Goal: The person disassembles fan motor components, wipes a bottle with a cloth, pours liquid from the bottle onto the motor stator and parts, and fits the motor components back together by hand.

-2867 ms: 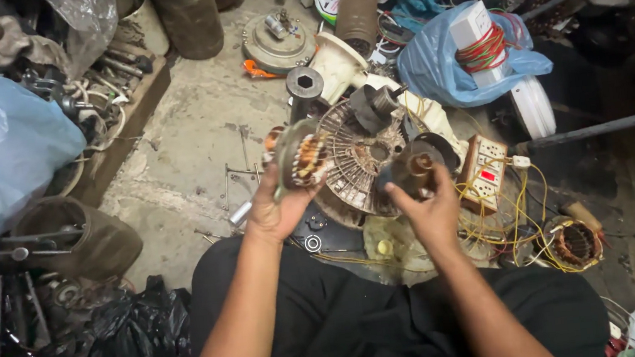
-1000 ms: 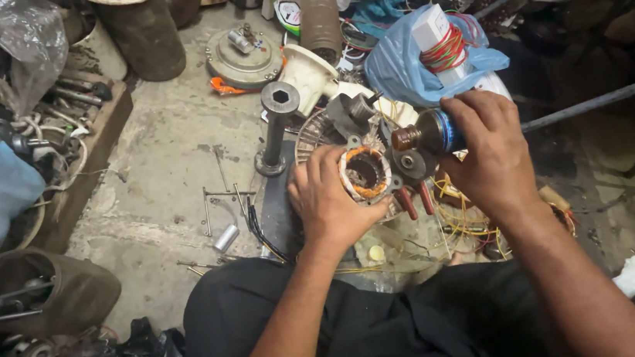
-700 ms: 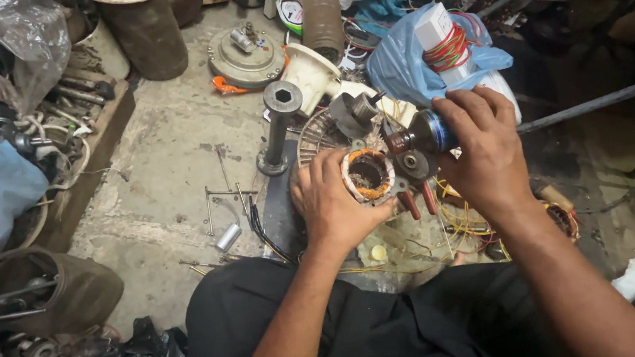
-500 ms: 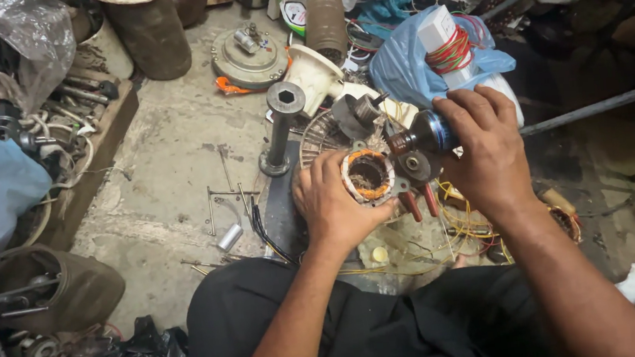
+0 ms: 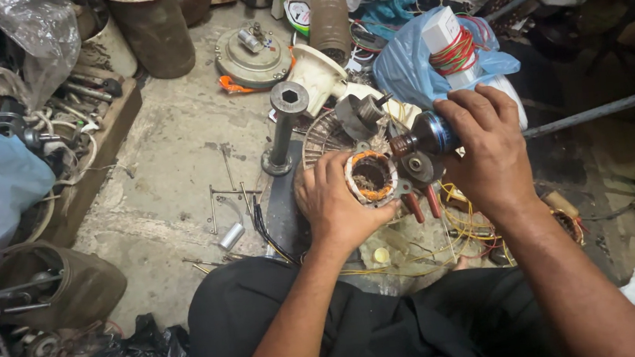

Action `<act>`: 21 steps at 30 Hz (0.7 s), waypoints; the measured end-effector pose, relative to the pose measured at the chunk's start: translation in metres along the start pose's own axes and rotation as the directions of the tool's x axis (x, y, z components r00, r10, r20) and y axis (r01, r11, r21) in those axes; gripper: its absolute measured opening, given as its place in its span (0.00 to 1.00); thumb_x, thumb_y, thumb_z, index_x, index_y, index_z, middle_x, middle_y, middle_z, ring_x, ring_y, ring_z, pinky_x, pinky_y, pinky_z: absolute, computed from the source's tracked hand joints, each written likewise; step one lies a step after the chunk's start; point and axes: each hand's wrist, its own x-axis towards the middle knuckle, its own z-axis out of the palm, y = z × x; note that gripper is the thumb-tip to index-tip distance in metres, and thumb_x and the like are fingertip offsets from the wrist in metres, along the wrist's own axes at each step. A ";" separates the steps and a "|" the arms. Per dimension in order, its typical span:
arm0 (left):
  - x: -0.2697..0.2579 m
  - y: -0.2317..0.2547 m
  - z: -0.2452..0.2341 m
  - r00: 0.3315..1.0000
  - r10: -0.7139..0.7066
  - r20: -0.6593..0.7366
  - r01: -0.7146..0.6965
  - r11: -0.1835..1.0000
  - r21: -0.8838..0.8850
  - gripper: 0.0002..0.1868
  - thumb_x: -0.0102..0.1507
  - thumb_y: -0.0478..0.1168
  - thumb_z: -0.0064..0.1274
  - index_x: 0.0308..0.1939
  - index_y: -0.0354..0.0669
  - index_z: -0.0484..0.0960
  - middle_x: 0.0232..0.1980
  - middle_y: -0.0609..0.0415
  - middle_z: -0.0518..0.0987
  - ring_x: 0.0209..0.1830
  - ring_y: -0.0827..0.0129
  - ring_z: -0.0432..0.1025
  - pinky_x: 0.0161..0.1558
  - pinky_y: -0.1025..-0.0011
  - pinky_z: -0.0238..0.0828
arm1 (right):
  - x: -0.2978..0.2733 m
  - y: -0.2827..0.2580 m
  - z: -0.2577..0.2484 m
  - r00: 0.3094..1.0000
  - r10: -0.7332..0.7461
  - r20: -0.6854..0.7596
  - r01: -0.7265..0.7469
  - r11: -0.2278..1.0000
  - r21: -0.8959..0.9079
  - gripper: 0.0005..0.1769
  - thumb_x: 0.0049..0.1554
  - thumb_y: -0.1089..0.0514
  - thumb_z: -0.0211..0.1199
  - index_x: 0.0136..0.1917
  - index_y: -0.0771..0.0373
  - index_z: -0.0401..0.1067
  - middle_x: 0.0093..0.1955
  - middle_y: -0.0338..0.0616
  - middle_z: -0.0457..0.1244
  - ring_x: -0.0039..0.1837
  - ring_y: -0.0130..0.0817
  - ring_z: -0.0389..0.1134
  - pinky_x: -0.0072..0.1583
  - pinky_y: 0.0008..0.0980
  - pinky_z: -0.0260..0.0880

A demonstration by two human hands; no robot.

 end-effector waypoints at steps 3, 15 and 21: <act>0.000 0.000 0.000 1.000 -0.008 0.007 0.008 1.000 -0.016 0.51 0.35 0.54 0.78 0.59 0.47 0.72 0.61 0.54 0.73 0.63 0.54 0.63 0.68 0.48 0.51 | 0.000 0.001 0.001 1.000 0.000 -0.002 0.000 1.000 -0.004 0.41 0.36 0.70 0.72 0.65 0.60 0.72 0.68 0.47 0.64 0.72 0.56 0.59 0.71 0.49 0.63; 0.000 -0.002 0.000 1.000 -0.006 -0.006 0.006 1.000 -0.009 0.51 0.34 0.54 0.78 0.59 0.46 0.71 0.62 0.53 0.72 0.64 0.52 0.62 0.68 0.47 0.50 | 0.003 -0.002 0.000 1.000 -0.007 0.000 0.007 1.000 -0.003 0.39 0.37 0.69 0.72 0.64 0.60 0.73 0.67 0.46 0.64 0.72 0.56 0.60 0.71 0.48 0.64; 0.000 -0.004 0.001 1.000 0.005 -0.008 -0.005 1.000 -0.001 0.52 0.34 0.55 0.78 0.59 0.47 0.71 0.62 0.53 0.72 0.65 0.53 0.62 0.69 0.46 0.49 | 0.004 -0.001 0.000 1.000 -0.027 -0.006 0.027 0.999 -0.032 0.38 0.38 0.71 0.71 0.64 0.60 0.73 0.67 0.46 0.64 0.72 0.55 0.60 0.71 0.48 0.64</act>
